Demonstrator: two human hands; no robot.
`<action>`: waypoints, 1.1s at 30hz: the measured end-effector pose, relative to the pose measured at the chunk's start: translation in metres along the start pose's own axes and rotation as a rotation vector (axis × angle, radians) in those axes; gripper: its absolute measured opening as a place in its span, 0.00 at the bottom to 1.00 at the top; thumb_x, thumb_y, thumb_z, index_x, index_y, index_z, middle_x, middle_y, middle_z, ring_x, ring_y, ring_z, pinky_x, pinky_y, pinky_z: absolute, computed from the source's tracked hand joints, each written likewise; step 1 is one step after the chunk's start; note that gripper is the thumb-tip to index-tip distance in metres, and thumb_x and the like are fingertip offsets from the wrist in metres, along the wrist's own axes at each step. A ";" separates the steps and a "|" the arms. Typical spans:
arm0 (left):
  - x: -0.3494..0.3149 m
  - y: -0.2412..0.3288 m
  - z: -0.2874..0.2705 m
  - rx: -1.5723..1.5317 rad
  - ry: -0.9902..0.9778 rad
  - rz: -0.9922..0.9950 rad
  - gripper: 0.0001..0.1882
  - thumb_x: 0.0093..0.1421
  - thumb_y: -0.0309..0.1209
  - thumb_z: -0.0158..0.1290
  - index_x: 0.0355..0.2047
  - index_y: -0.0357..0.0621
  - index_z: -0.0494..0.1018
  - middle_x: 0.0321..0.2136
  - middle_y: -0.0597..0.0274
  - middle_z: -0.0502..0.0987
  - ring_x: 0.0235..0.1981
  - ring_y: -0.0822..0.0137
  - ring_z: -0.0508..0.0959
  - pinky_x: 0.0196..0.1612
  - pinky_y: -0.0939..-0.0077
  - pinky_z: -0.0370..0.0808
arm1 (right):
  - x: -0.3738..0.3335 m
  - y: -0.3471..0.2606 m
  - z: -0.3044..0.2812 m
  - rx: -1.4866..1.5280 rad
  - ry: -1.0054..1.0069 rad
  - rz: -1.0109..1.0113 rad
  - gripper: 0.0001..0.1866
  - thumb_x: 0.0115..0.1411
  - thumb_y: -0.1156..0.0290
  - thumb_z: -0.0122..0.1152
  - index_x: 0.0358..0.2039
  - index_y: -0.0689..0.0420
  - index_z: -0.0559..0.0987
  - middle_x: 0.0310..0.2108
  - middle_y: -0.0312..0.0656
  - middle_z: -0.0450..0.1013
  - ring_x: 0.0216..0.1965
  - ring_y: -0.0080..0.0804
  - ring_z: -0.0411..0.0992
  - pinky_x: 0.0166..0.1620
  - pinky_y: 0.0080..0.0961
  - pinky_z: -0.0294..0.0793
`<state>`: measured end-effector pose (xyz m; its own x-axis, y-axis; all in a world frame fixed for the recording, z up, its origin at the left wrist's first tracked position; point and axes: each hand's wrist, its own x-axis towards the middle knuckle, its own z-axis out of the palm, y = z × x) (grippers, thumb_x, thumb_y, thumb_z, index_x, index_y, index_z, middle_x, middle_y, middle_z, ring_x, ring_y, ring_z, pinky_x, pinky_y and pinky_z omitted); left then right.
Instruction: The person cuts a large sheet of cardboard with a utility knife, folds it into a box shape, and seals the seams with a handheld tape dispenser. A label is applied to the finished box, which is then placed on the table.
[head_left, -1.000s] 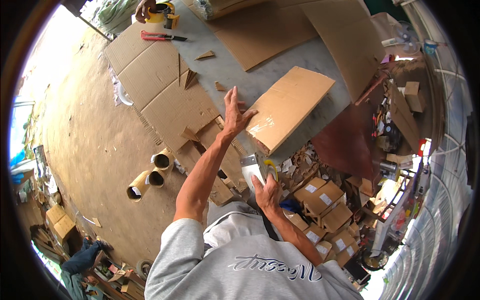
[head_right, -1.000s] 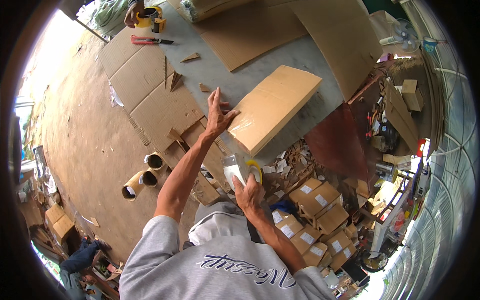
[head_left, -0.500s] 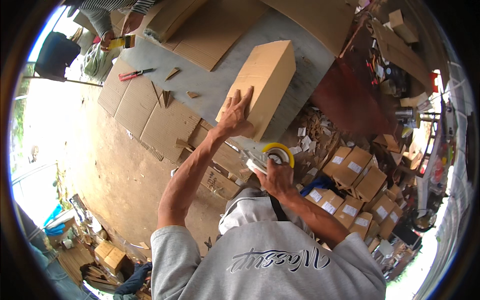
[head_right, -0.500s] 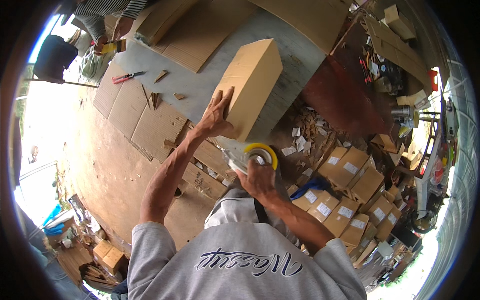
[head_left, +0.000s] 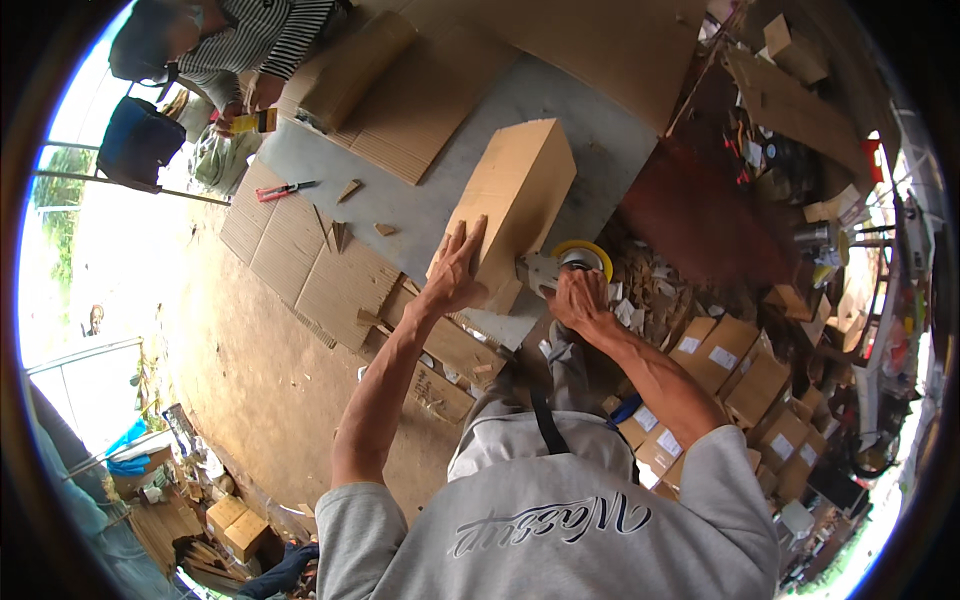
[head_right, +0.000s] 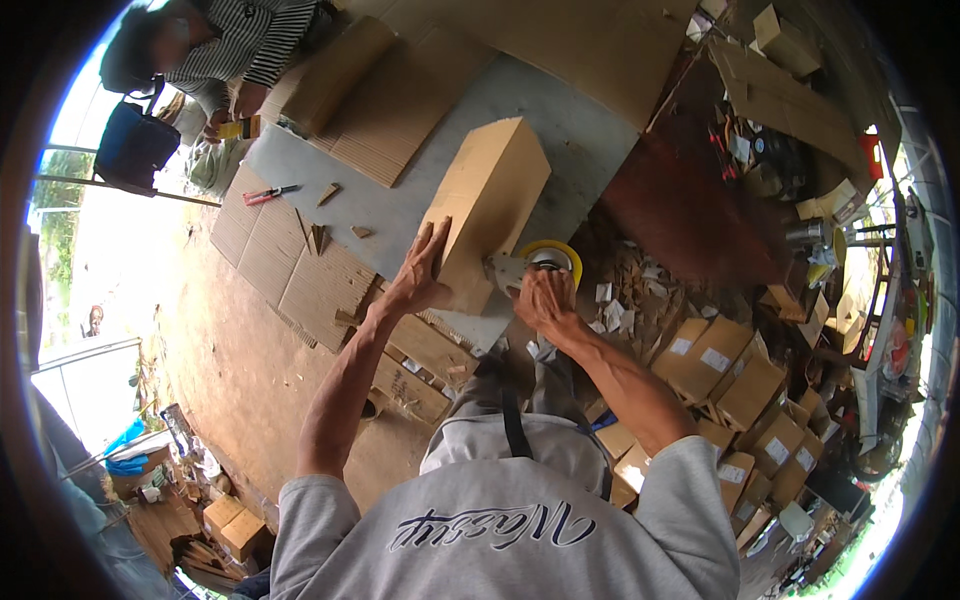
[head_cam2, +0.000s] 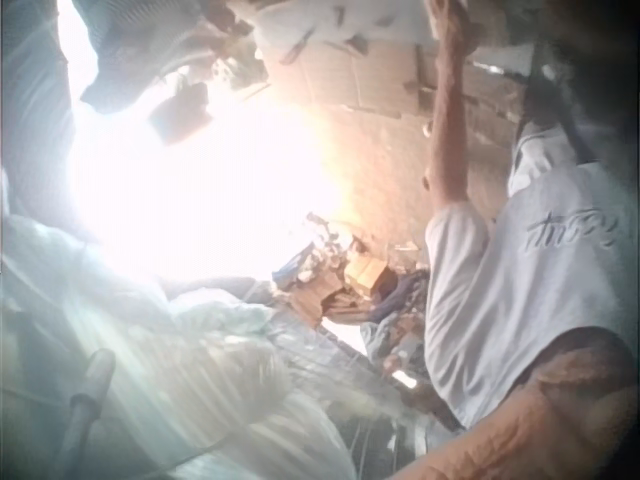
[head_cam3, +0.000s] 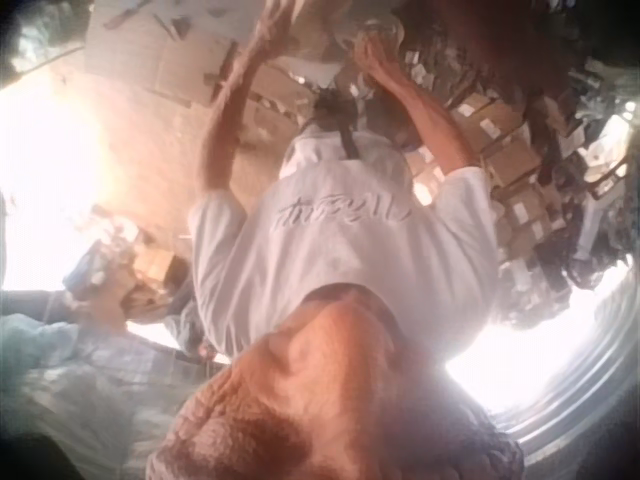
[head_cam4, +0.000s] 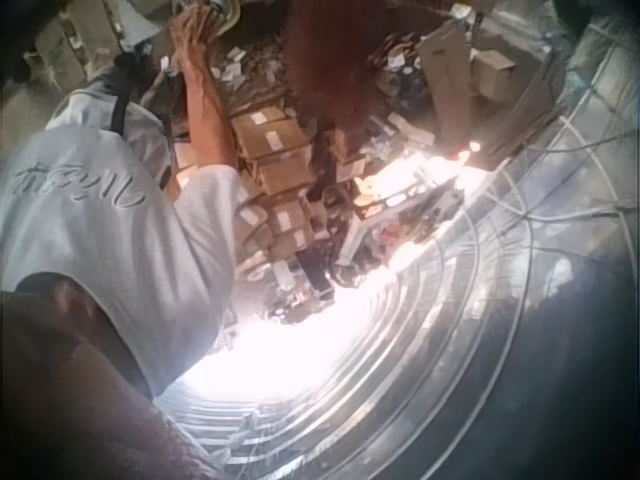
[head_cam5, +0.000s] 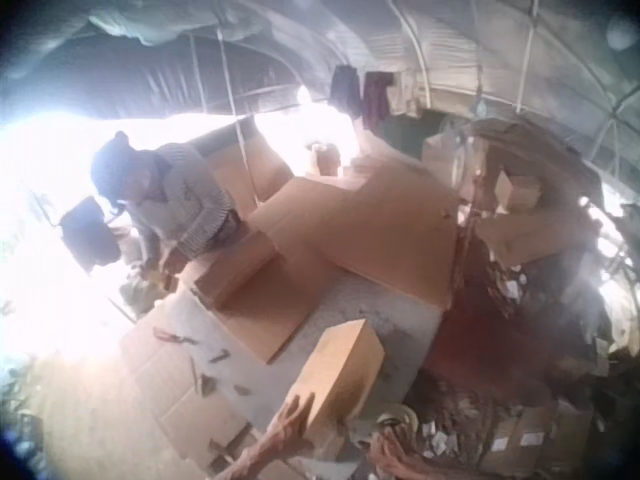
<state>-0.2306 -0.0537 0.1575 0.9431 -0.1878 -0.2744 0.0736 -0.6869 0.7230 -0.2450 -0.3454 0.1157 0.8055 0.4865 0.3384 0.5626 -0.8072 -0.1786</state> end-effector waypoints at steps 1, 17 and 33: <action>0.001 -0.002 0.000 -0.027 0.001 0.004 0.67 0.39 0.31 0.67 0.81 0.61 0.47 0.76 0.26 0.47 0.78 0.29 0.47 0.78 0.44 0.52 | 0.009 0.000 0.002 0.045 -0.183 0.109 0.26 0.54 0.51 0.77 0.34 0.65 0.83 0.25 0.58 0.78 0.30 0.59 0.79 0.38 0.51 0.76; 0.003 -0.046 0.031 -0.148 0.139 0.094 0.62 0.47 0.45 0.68 0.81 0.56 0.49 0.75 0.21 0.45 0.77 0.28 0.48 0.77 0.46 0.51 | 0.061 -0.015 -0.024 0.081 -0.434 0.460 0.16 0.55 0.62 0.65 0.32 0.64 0.88 0.38 0.63 0.83 0.44 0.63 0.82 0.51 0.53 0.80; 0.002 -0.034 0.050 -0.115 0.286 0.017 0.60 0.47 0.45 0.66 0.80 0.56 0.51 0.73 0.28 0.54 0.75 0.33 0.54 0.76 0.49 0.56 | 0.039 0.008 0.036 -0.158 -0.206 0.084 0.08 0.50 0.67 0.65 0.24 0.56 0.87 0.26 0.53 0.81 0.32 0.52 0.82 0.35 0.48 0.78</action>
<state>-0.2470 -0.0660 0.1009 0.9963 0.0175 -0.0839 0.0776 -0.5980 0.7978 -0.2022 -0.3210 0.0938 0.8782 0.4602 0.1305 0.4691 -0.8819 -0.0464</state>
